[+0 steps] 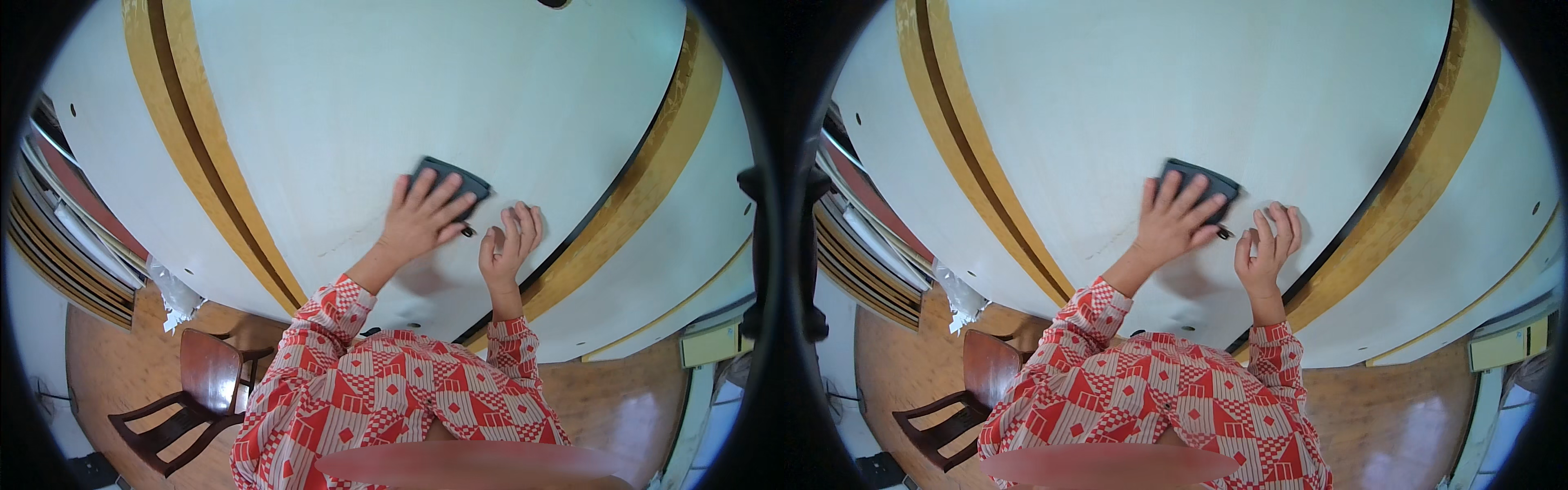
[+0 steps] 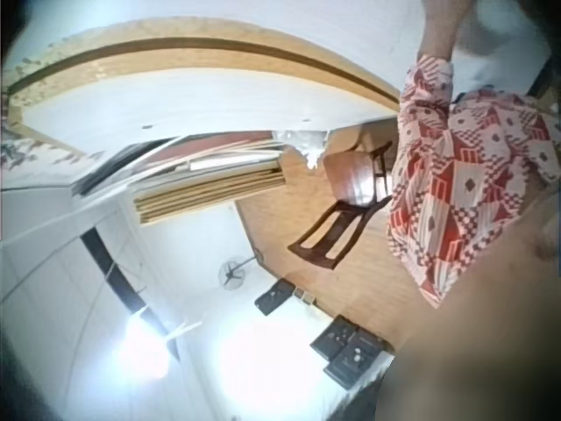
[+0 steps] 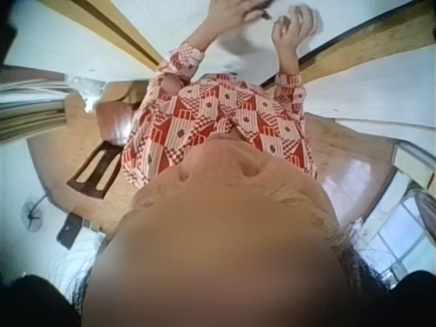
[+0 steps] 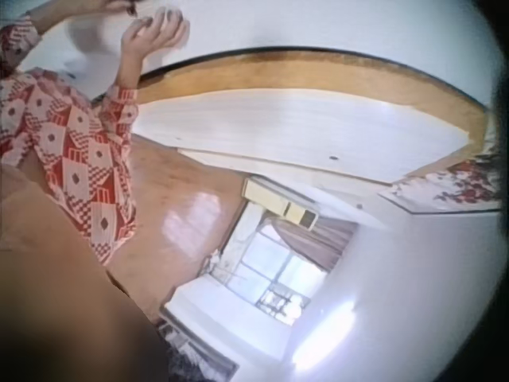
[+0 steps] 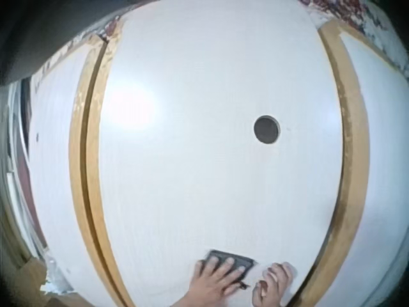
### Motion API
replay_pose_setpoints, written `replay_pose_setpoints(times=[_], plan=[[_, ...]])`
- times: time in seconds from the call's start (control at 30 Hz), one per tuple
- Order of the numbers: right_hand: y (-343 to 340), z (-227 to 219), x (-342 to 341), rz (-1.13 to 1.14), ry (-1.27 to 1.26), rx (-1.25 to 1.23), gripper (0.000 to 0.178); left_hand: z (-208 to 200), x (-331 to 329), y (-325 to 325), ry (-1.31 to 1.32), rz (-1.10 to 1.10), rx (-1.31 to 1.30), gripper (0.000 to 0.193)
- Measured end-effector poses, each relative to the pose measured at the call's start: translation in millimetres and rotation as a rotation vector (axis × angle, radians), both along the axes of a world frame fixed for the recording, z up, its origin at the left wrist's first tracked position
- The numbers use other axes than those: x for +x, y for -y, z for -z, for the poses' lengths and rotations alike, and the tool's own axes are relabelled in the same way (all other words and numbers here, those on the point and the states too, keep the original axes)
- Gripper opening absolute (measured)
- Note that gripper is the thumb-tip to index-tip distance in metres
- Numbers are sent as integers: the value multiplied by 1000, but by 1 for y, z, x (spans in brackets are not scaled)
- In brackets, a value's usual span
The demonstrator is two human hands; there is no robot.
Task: The person sands a large white wooden board with a dark sanding block. They move the block across the surface and along the edges, occasionally adjusting their grip and position to reach different areas.
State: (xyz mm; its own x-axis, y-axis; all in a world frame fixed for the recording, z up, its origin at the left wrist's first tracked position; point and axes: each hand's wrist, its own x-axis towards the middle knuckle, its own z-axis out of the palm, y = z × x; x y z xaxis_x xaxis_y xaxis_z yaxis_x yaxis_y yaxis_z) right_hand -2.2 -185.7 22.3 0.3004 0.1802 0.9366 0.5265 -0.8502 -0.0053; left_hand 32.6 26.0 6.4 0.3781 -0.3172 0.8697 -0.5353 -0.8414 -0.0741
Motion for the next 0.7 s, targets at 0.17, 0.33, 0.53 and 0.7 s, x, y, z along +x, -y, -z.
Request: replay_pose_setpoints(times=[0.17, 0.33, 0.53, 0.7], plan=[[2, 6, -3, -31, -7, 40, 43, 8, 21, -84, 43, -133, -238, 77], [-2, 11, -2, -23, -65, 19, 41, 18, 26, -151, 4, -211, -372, 81], [-24, 7, 10, 52, -120, -109, 45, 26, 26, -121, 28, -150, -355, 80], [-25, -2, 11, 78, -74, -114, 46, 32, 5, -31, -145, 58, -34, 64]])
